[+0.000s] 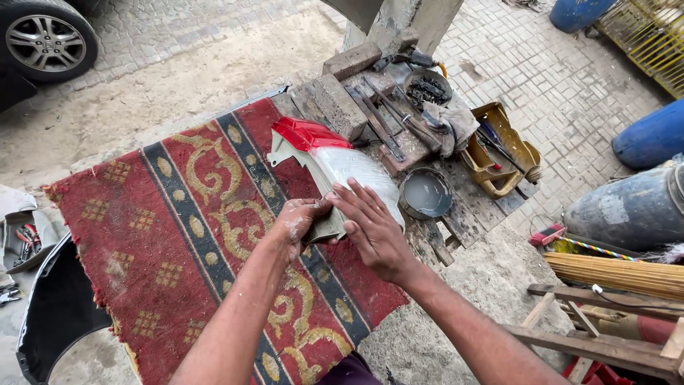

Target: The person scrubs a red and white car tail light with a dark abrasive pad, then wipes it with a cloth. They rotate the tail light to clean different sides and the back, using a small tool to clean crevices.

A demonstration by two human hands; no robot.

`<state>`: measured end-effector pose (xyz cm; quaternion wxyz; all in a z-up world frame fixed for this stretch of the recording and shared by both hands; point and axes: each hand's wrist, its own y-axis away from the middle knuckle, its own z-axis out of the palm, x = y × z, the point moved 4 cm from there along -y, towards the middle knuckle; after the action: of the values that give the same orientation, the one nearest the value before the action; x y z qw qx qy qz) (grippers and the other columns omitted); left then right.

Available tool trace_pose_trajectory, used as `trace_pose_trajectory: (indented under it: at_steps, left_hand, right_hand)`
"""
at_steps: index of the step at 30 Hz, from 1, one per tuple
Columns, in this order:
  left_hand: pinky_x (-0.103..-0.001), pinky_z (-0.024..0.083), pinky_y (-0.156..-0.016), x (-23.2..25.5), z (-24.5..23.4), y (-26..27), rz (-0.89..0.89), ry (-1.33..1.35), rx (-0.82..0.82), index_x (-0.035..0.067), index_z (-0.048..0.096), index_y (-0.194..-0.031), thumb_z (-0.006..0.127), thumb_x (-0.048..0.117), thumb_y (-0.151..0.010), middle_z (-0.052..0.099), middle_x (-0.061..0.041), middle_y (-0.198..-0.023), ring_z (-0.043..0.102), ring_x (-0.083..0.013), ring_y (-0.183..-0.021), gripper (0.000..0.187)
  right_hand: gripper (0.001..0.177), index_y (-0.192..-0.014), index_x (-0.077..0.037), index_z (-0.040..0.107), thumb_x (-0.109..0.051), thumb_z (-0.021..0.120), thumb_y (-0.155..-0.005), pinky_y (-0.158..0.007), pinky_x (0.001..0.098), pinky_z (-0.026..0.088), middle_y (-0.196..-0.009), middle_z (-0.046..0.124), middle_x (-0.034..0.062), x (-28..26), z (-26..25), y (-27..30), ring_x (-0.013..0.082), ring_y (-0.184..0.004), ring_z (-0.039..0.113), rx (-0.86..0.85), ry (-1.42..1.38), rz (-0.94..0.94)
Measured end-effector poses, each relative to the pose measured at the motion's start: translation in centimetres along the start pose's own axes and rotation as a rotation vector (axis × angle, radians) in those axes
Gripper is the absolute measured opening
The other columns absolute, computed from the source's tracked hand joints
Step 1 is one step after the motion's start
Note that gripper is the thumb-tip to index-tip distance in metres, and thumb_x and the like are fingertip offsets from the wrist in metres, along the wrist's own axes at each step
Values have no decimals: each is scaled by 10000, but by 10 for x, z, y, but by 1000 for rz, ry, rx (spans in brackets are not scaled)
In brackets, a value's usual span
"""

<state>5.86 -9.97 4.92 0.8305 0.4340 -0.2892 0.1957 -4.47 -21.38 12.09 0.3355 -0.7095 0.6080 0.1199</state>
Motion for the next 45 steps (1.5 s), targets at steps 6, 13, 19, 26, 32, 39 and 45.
trace_pose_trajectory:
  at_steps: [6, 13, 19, 26, 32, 39, 45]
  left_hand:
    - [-543, 634, -518, 4, 8, 9, 7, 29, 0, -45, 655, -842, 829, 282, -859, 738, -244, -785, 752, -374, -674, 370]
    - [-553, 624, -511, 7, 19, 3, 23, 3, -14, -33, 665, -877, 779, 228, -899, 739, -227, -800, 753, -388, -682, 286]
    - [-528, 642, -534, 8, 20, 1, 23, 27, 23, -55, 656, -867, 804, 259, -878, 734, -240, -789, 754, -365, -678, 348]
    - [-526, 644, -547, 3, 18, -3, 9, 13, 23, -35, 668, -889, 834, 285, -851, 745, -234, -818, 759, -367, -707, 363]
    - [-512, 647, -548, 3, 18, 0, -5, -16, 49, -25, 686, -921, 841, 304, -843, 747, -228, -827, 762, -355, -712, 372]
    - [-492, 667, -650, -7, -12, -18, 33, 130, 89, 8, 703, -942, 816, 294, -862, 725, -165, -846, 769, -325, -760, 318]
    - [-365, 634, -599, 19, 3, 49, 62, -47, 139, 10, 681, -867, 877, 418, -774, 683, -116, -737, 738, -237, -690, 462]
  right_hand:
    - [610, -1540, -62, 404, -433, 288, -1070, -1216, 584, 183, -1578, 419, 221, 20, -12, 44, 429, -1482, 306, 80, -38, 262]
    - [506, -1445, -143, 584, -402, 313, -1105, -1246, 536, 179, -1547, 516, 89, 16, -7, -13, 347, -1522, 316, 12, -52, 62]
    - [548, -1539, -158, 464, -450, 372, -1085, -1239, 558, 179, -1612, 412, 134, 23, -20, 5, 384, -1525, 261, 7, -145, 183]
    - [589, -1597, -204, 364, -492, 363, -1083, -1241, 584, 109, -1651, 345, 105, 36, -22, 17, 384, -1542, 187, 44, -211, 279]
    - [595, -1588, -201, 380, -505, 369, -1076, -1245, 579, 120, -1641, 361, 114, 40, -21, 17, 390, -1537, 212, 58, -211, 286]
    - [690, -1570, -209, 415, -626, 342, -1024, -1219, 570, 146, -1642, 369, 78, 35, -13, 18, 363, -1536, 229, 20, -172, 324]
    - [686, -1525, -250, 470, -660, 446, -975, -1219, 586, 180, -1564, 475, 32, 70, -18, -1, 243, -1488, 347, -70, -128, 591]
